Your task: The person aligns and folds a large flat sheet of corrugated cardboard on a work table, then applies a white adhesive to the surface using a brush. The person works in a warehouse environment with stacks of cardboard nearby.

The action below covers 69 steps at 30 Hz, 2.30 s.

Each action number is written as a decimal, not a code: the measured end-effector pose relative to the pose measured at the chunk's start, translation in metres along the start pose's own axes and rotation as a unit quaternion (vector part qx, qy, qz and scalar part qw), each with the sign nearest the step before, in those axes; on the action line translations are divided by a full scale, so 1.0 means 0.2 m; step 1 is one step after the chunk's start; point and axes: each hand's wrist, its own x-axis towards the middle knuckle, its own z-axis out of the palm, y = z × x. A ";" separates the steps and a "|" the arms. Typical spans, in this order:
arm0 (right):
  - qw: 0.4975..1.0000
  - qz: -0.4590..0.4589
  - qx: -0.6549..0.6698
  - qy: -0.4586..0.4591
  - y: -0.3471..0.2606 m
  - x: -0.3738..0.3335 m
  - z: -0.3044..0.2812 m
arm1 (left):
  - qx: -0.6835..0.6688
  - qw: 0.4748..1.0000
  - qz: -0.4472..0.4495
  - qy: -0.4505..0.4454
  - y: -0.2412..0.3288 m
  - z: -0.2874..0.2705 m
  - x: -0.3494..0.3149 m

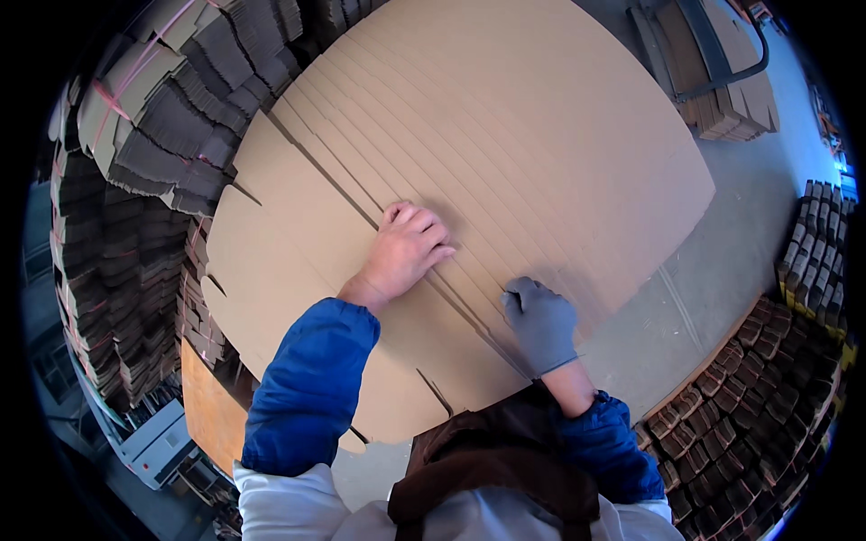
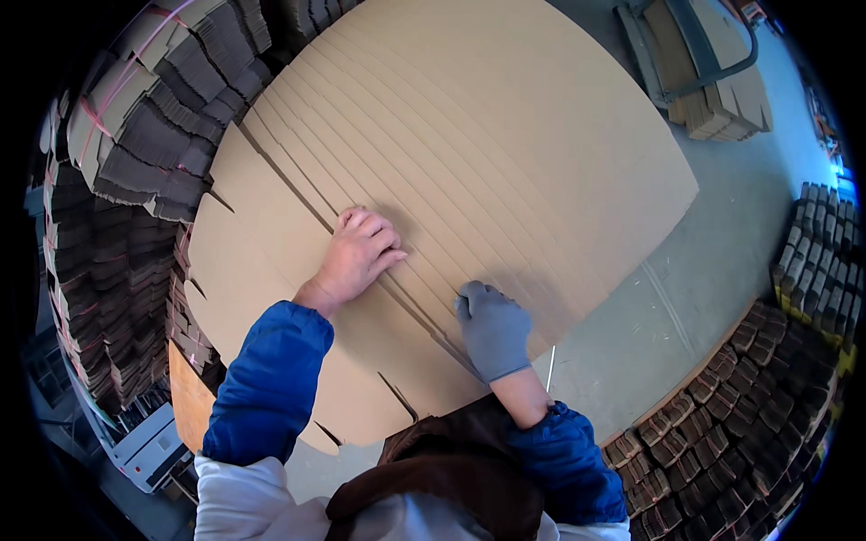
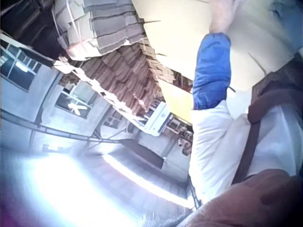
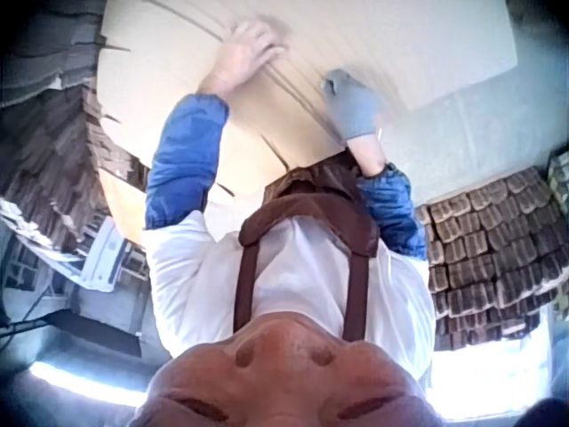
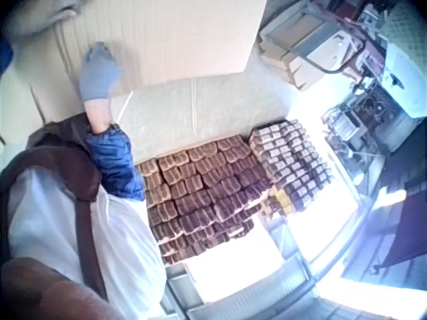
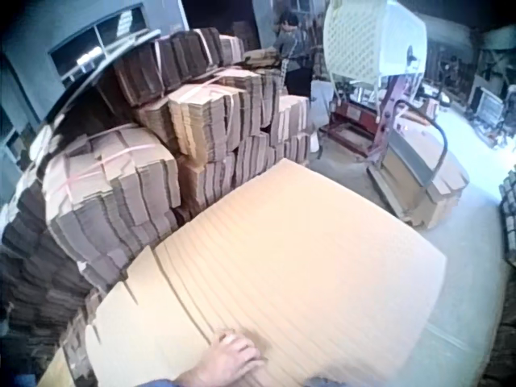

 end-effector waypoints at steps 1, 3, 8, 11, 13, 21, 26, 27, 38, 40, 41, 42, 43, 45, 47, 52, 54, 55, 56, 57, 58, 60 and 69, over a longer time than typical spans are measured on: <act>1.000 -0.003 0.006 -0.009 0.01 0.00 0.01 | 0.005 1.000 0.003 -0.020 0.00 -0.01 0.01; 0.999 -0.020 0.022 -0.021 0.05 0.03 0.04 | 0.013 0.999 0.006 -0.049 -0.01 -0.06 0.04; 0.997 -0.018 0.039 -0.066 0.04 0.05 0.00 | 0.013 0.992 0.043 -0.116 -0.01 -0.15 0.16; 0.999 -0.035 0.002 -0.042 0.00 0.05 0.00 | 0.021 0.982 0.075 -0.172 -0.03 -0.18 0.23; 0.999 -0.033 0.000 -0.026 -0.02 0.06 0.00 | 0.021 0.977 0.083 -0.195 -0.04 -0.19 0.26; 0.995 -0.002 0.052 -0.083 0.00 0.11 -0.01 | 0.018 0.971 0.092 -0.221 -0.05 -0.18 0.28; 0.997 -0.030 0.037 -0.065 0.00 0.12 0.00 | -0.007 0.969 0.091 -0.229 -0.06 -0.18 0.31; 0.997 -0.030 0.034 -0.058 0.01 0.12 0.02 | -0.006 0.969 0.089 -0.230 -0.05 -0.18 0.32; 0.997 -0.071 0.026 -0.025 0.04 0.13 0.09 | -0.028 0.960 0.050 -0.275 -0.04 -0.20 0.34; 0.997 -0.076 0.021 -0.023 0.04 0.13 0.10 | -0.030 0.959 0.045 -0.277 -0.03 -0.21 0.35; 0.997 -0.078 0.014 -0.020 0.04 0.13 0.10 | -0.029 0.960 0.046 -0.274 -0.03 -0.21 0.35; 0.997 -0.079 0.006 -0.018 0.04 0.13 0.09 | -0.028 0.961 0.047 -0.271 -0.03 -0.21 0.35; 0.997 -0.078 0.004 -0.022 0.04 0.13 0.09 | -0.026 0.961 0.046 -0.272 -0.03 -0.21 0.35; 0.997 -0.074 -0.001 -0.029 0.04 0.14 0.09 | -0.022 0.961 0.045 -0.272 -0.03 -0.20 0.35; 0.996 -0.081 -0.017 -0.020 0.03 0.13 0.10 | -0.015 0.964 0.048 -0.260 -0.03 -0.19 0.34; 0.996 -0.084 -0.042 -0.008 0.04 0.13 0.11 | -0.011 0.967 0.042 -0.252 -0.04 -0.16 0.33; 0.995 -0.087 -0.045 0.002 0.02 0.11 0.12 | -0.008 0.973 0.048 -0.226 -0.03 -0.15 0.29; 0.996 -0.082 -0.027 0.008 0.02 0.10 0.11 | -0.010 0.974 0.052 -0.220 -0.04 -0.14 0.29; 0.997 -0.076 -0.008 0.013 0.02 0.10 0.10 | -0.012 0.975 0.057 -0.214 -0.05 -0.12 0.29; 0.998 -0.068 0.009 0.016 0.01 0.10 0.09 | -0.016 0.976 0.062 -0.209 -0.04 -0.12 0.29; 0.997 -0.070 0.002 0.014 0.00 0.11 0.08 | -0.016 0.977 0.064 -0.201 -0.05 -0.11 0.30; 0.998 -0.067 -0.021 -0.002 0.01 0.12 0.08 | -0.034 0.980 0.067 -0.185 -0.05 -0.10 0.29; 0.997 -0.066 -0.036 -0.012 0.03 0.15 0.08 | 0.009 1.000 -0.015 0.025 0.02 -0.11 0.05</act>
